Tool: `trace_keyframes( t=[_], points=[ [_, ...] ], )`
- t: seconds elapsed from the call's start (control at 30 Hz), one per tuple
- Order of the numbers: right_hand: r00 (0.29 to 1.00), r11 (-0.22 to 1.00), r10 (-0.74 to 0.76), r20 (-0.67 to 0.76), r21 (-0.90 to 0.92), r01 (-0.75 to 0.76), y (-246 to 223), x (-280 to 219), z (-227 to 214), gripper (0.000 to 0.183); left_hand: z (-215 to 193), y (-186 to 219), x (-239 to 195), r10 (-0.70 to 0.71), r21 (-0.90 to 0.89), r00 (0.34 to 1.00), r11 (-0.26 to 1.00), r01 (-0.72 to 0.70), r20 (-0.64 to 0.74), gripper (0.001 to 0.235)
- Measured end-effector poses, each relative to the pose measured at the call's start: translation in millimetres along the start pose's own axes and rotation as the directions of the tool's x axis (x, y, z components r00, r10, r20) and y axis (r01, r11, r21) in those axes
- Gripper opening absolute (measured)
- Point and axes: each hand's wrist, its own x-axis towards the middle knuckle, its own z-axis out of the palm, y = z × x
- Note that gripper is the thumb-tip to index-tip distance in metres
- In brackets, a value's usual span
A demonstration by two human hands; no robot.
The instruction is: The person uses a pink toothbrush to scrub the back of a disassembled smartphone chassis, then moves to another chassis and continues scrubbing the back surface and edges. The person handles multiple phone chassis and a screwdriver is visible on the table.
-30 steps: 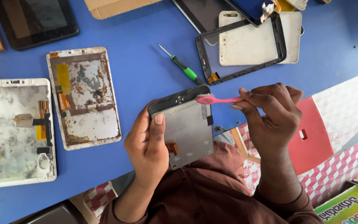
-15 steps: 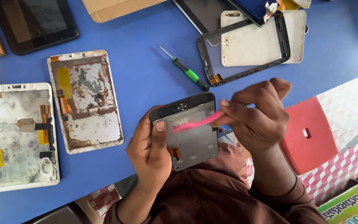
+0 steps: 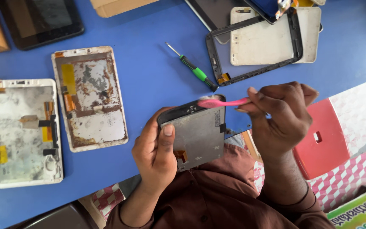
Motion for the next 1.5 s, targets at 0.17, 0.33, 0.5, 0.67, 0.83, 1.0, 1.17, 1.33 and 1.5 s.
trace_keyframes(
  t=[0.17,0.33,0.5,0.67,0.83,1.0,1.17,1.33,1.5],
  points=[
    [0.997,0.999,-0.047,0.063,0.023,0.046,-16.0,8.0,3.7,0.022,-0.7,0.4,0.5,-0.039,-0.019,0.999,0.999,0.039,0.024,0.036],
    [0.999,0.999,-0.034,-0.012,-0.031,0.034,0.5,7.9,-9.0,0.023,-1.4,-0.1,0.1,-0.024,0.002,1.0,1.0,0.024,0.012,0.035],
    [1.0,0.995,-0.003,-0.027,-0.095,0.001,12.7,-2.8,-19.2,0.028,-0.7,-3.4,-1.5,-0.053,0.033,0.999,0.998,0.052,0.01,0.032],
    [1.0,0.999,-0.008,-0.002,-0.046,0.008,-6.7,4.4,-5.1,0.021,1.3,-4.5,-3.2,0.021,0.011,1.0,1.0,-0.021,0.018,0.033],
    [0.99,0.994,-0.083,0.116,-0.067,0.092,-44.6,7.8,-3.5,0.022,4.5,-0.5,-2.8,0.066,0.015,0.998,0.998,-0.066,0.019,0.034],
    [0.99,0.99,-0.095,0.1,-0.095,0.104,-48.4,11.6,-0.8,0.02,3.3,2.1,0.6,-0.083,0.013,0.995,0.996,0.083,0.054,0.035],
    [0.999,0.987,0.006,0.032,-0.158,-0.001,-32.5,17.8,-3.8,0.023,-2.0,4.2,3.8,0.001,-0.128,0.982,0.992,0.023,0.19,0.041],
    [0.994,0.996,0.011,0.104,-0.084,-0.002,-36.4,4.6,-1.3,0.029,-0.8,-0.5,-0.9,-0.086,-0.4,0.966,0.899,0.18,0.243,0.046],
    [0.989,0.994,-0.05,0.143,-0.09,0.063,-43.8,3.6,1.3,0.026,0.8,-8.4,-4.1,-0.084,-0.435,0.976,0.885,0.166,0.201,0.035]
  ],
)
